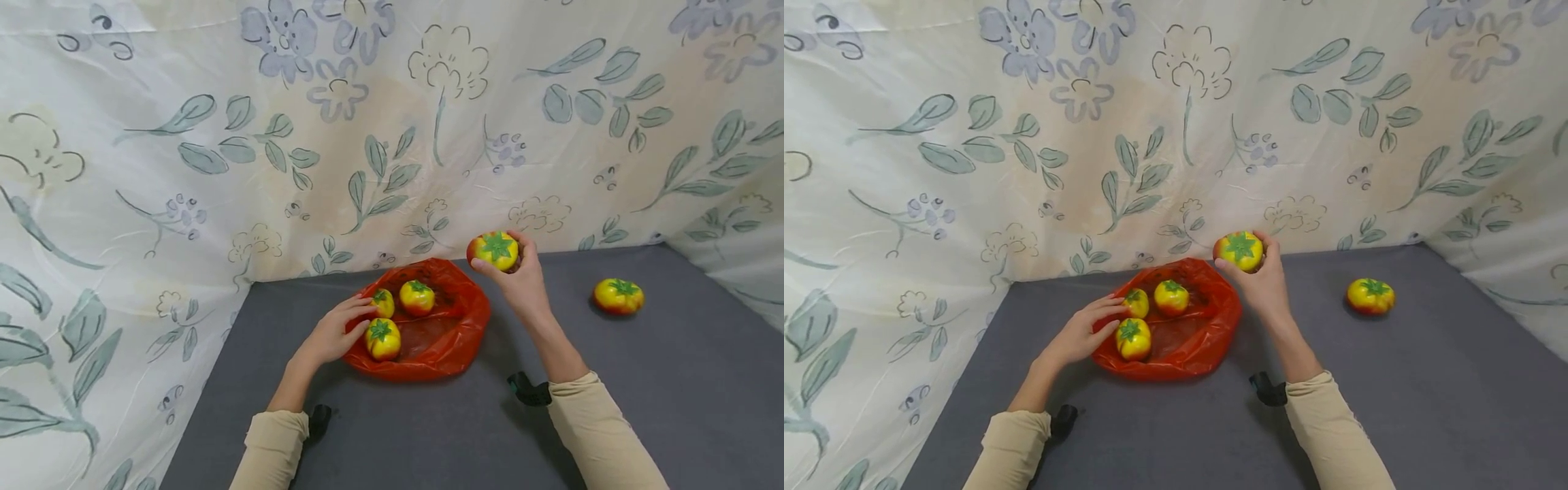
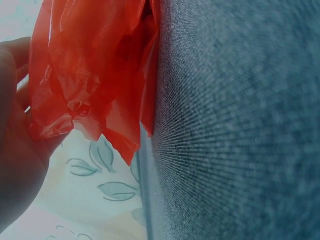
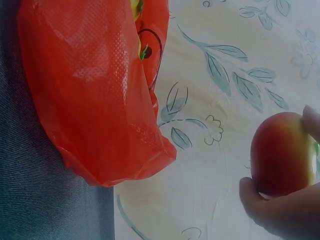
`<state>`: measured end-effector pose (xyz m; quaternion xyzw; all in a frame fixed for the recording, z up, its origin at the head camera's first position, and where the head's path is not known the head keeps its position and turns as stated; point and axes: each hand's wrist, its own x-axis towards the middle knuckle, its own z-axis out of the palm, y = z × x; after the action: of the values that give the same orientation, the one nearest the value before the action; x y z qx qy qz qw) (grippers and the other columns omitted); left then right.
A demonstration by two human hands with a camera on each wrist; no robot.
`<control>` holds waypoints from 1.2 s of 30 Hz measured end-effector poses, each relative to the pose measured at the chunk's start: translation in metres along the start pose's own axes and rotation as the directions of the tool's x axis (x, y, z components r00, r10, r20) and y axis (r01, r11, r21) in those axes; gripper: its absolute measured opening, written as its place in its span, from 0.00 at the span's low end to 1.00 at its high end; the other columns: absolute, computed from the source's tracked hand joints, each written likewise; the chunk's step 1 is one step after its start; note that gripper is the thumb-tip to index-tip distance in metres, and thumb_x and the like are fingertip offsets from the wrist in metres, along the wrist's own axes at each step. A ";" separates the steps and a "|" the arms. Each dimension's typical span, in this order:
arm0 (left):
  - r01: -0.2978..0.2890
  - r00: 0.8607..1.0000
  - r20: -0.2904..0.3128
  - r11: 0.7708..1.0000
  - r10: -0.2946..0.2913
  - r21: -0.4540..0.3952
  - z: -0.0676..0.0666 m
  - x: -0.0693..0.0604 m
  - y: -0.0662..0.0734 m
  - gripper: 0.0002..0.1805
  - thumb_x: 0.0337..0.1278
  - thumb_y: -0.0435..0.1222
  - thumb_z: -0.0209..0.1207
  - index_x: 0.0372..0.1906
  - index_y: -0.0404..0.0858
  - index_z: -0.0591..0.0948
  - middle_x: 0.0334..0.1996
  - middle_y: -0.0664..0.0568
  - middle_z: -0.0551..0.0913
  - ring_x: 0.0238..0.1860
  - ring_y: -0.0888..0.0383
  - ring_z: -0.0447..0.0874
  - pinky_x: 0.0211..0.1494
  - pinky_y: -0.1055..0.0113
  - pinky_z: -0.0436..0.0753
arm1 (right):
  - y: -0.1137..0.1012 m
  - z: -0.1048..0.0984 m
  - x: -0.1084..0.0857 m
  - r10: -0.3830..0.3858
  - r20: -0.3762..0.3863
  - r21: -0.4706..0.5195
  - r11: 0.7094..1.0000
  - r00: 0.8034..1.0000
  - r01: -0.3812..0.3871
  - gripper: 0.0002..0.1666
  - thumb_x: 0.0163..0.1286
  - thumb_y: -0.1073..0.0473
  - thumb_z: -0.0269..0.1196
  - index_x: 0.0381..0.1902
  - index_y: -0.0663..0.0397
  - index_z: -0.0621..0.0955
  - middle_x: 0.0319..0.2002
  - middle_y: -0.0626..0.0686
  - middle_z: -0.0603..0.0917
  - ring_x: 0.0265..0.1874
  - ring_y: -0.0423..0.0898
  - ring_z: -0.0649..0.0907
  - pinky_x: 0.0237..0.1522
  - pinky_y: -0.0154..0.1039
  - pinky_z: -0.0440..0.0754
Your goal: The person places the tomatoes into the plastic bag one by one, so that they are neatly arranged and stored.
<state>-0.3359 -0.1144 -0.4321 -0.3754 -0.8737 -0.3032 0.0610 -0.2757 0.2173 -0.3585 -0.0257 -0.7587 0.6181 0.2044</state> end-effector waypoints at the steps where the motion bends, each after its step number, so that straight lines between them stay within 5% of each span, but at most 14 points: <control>1: 0.002 1.000 0.000 1.000 -0.002 0.000 0.000 0.000 0.000 0.19 0.62 0.35 0.59 0.58 0.41 0.80 0.61 0.47 0.74 0.68 0.49 0.62 0.66 0.47 0.63 | 0.001 0.001 0.000 -0.006 0.007 -0.007 1.000 1.000 0.006 0.52 0.59 0.49 0.70 0.72 0.52 0.52 0.64 0.56 0.62 0.57 0.51 0.68 0.54 0.38 0.74; 10: 0.005 1.000 0.010 1.000 -0.005 0.001 -0.001 0.001 0.001 0.19 0.63 0.35 0.59 0.58 0.41 0.80 0.62 0.47 0.73 0.68 0.48 0.61 0.66 0.46 0.62 | 0.005 0.005 0.000 -0.056 0.019 -0.061 0.996 0.998 0.058 0.51 0.59 0.54 0.70 0.73 0.52 0.54 0.64 0.58 0.62 0.56 0.54 0.68 0.53 0.42 0.74; 36: 0.017 1.000 0.009 1.000 -0.017 -0.020 0.000 0.000 0.001 0.19 0.62 0.35 0.59 0.58 0.41 0.79 0.62 0.47 0.73 0.68 0.49 0.61 0.66 0.46 0.62 | 0.026 0.045 -0.011 0.029 0.211 -0.116 0.993 0.977 -0.004 0.52 0.57 0.50 0.72 0.72 0.49 0.56 0.64 0.58 0.64 0.56 0.55 0.70 0.58 0.51 0.70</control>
<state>-0.3353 -0.1136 -0.4309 -0.3699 -0.8742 -0.3106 0.0507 -0.2867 0.1787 -0.3929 0.0224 -0.8101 0.5744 0.1153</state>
